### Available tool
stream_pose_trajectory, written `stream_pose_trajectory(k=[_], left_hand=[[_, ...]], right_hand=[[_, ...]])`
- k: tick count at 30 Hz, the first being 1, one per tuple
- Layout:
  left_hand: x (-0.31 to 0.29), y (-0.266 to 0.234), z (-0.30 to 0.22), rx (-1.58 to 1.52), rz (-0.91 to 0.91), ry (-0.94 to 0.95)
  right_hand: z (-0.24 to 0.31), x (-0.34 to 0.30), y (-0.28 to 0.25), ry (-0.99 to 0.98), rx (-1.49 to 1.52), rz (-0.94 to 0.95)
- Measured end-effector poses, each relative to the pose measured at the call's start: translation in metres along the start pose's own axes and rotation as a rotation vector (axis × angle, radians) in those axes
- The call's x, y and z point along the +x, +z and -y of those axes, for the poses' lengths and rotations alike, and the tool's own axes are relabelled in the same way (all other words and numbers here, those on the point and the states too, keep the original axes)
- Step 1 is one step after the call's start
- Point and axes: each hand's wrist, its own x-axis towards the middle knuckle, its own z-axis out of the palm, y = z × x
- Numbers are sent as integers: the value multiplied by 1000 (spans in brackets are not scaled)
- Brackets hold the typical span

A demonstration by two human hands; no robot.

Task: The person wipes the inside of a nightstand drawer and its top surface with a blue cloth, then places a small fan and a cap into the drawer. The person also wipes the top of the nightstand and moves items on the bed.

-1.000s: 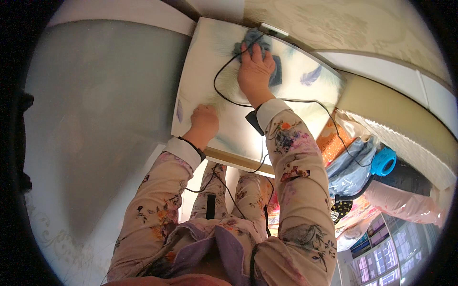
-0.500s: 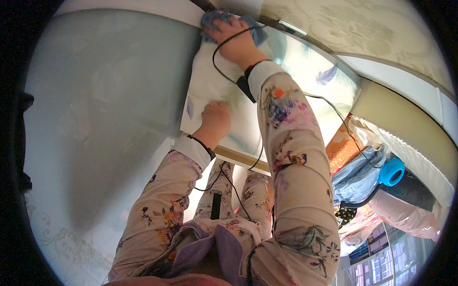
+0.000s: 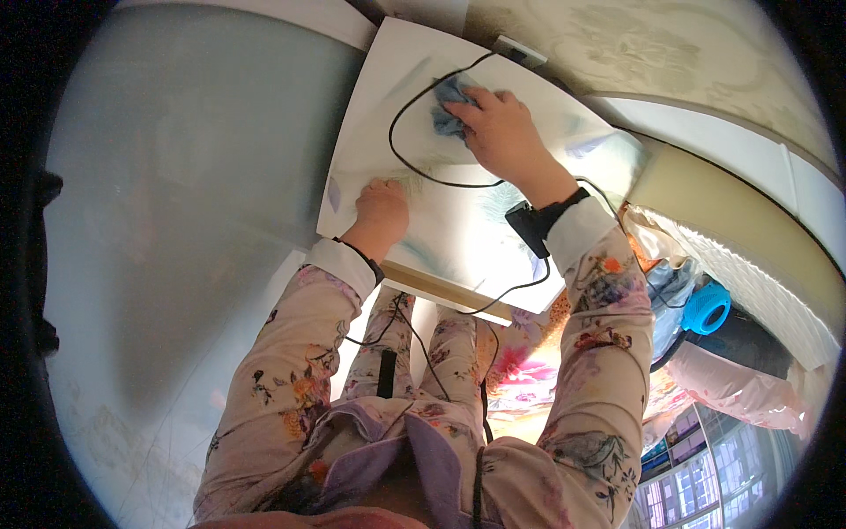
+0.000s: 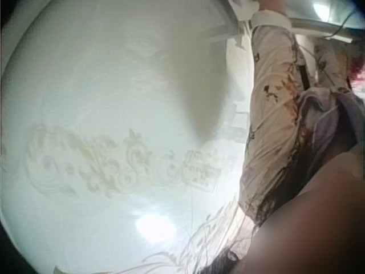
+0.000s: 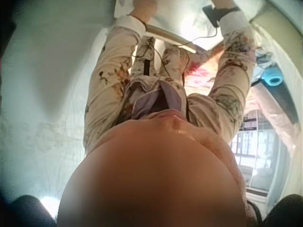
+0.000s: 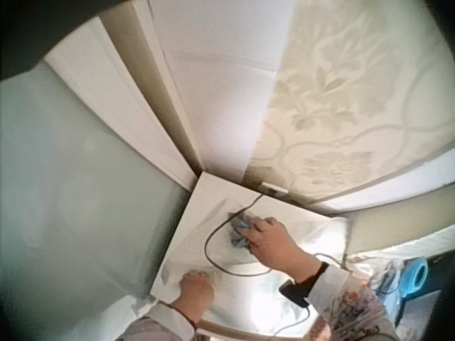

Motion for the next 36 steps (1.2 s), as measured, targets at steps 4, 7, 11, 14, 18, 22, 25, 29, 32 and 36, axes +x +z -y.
stream_pose_trajectory(k=[4, 7, 11, 14, 18, 22, 25, 29, 32, 36], left_hand=[[3, -3, 2, -43, 43, 12], [8, -1, 3, -33, 137, 31], [2, 1, 0, -40, 25, -15], [2, 2, -1, -12, 23, -30], [7, 8, 1, 7, 46, -58], [8, 20, 5, -44, -108, 48], [7, 19, 7, -88, -238, 139], [4, 2, 1, -40, 63, -18], [0, -9, -3, -1, 105, -41], [0, -6, -3, 20, 57, -12]], right_hand=[[4, -7, 21, 139, 223, 170], [-5, 7, 42, 148, 313, -182], [-14, 54, 65, 478, -297, -373], [-2, 91, 83, 354, -257, -339], [35, 115, 103, 103, -139, -372], [53, 88, 104, -178, 70, -135], [47, 75, 93, -176, 456, 65], [24, 61, 47, 367, 596, -99], [10, 30, -9, 689, 733, -423], [12, -32, -62, 776, 1252, -663]])
